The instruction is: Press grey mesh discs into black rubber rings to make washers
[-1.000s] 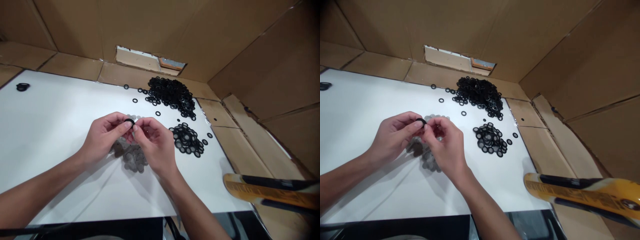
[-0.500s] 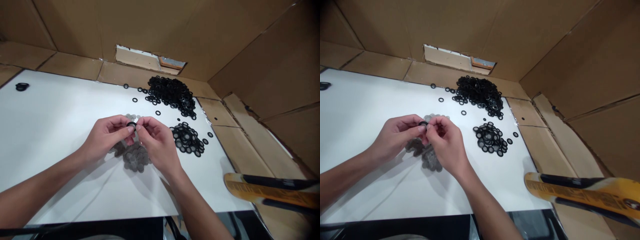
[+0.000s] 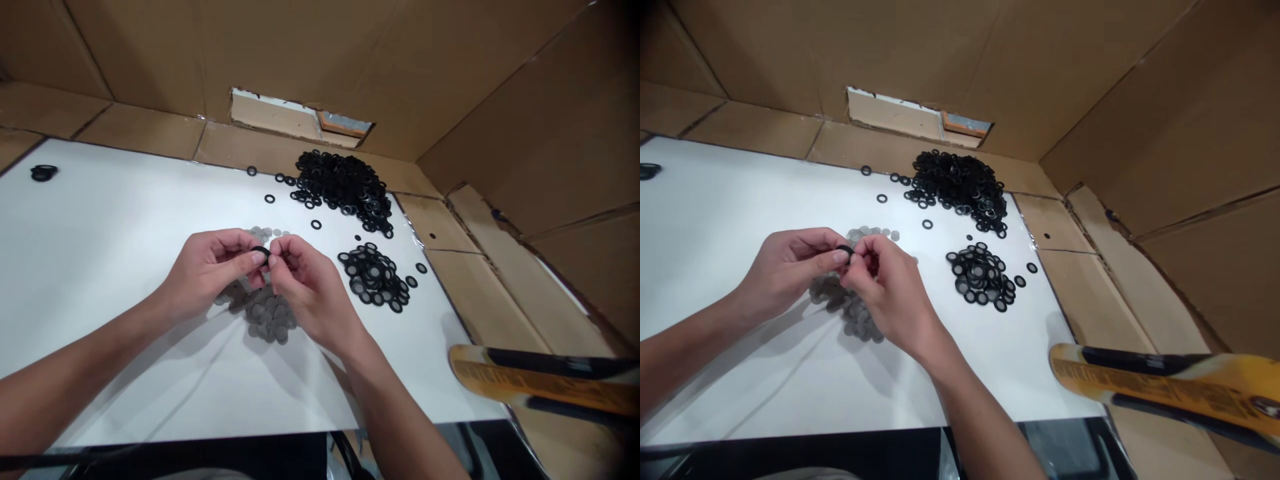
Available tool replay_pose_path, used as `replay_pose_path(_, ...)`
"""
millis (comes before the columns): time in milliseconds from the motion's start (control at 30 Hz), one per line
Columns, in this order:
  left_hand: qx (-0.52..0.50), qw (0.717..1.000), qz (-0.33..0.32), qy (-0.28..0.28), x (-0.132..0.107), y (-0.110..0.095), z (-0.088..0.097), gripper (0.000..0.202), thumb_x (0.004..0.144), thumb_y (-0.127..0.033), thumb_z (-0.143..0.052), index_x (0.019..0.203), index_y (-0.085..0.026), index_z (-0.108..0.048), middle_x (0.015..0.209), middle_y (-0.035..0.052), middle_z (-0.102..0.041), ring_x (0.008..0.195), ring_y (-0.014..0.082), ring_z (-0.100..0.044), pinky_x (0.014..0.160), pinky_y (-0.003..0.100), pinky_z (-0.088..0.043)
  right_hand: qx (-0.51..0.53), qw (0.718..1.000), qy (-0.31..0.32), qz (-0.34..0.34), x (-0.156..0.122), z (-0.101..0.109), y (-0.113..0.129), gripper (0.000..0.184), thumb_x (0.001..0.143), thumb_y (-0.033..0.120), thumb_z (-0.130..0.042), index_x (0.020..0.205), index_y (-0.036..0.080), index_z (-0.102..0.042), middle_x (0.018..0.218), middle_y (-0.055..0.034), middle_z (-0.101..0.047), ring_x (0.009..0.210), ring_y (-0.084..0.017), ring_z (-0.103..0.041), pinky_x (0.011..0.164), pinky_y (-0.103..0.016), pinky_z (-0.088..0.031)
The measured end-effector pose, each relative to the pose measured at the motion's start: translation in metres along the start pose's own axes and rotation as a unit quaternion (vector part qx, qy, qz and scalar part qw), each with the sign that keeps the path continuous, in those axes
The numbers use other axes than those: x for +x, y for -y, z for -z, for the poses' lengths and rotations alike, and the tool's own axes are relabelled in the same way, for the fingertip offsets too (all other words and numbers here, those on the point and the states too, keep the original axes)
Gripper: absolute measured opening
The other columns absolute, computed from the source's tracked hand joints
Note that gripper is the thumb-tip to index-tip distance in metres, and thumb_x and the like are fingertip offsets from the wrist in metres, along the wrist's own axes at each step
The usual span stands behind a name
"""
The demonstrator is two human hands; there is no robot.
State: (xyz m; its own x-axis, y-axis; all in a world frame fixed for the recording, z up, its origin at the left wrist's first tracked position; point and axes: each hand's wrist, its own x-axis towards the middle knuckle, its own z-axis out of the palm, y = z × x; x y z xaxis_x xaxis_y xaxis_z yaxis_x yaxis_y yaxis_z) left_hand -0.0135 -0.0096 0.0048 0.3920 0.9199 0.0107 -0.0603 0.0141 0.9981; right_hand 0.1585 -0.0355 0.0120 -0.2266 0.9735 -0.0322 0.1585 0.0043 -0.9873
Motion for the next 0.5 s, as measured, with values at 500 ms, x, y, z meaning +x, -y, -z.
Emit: replay_pose_path(500, -0.045, 0.995, -0.001, -0.091, -0.0005, 0.0066, -0.0079, 0.011, 0.086, -0.03, -0.074, 0.09, -0.019, -0.072, 0.077, -0.0012, -0.07, 0.07, 0.012, -0.066, 0.069, 0.022, -0.056, -0.004, 0.996, -0.076, 0.056, 0.0011, -0.0091, -0.0064, 0.01, 0.094, 0.031, -0.058, 0.094, 0.02, -0.058, 0.086, -0.002, -0.066, 0.076, -0.014, -0.062, 0.07, -0.029, -0.05)
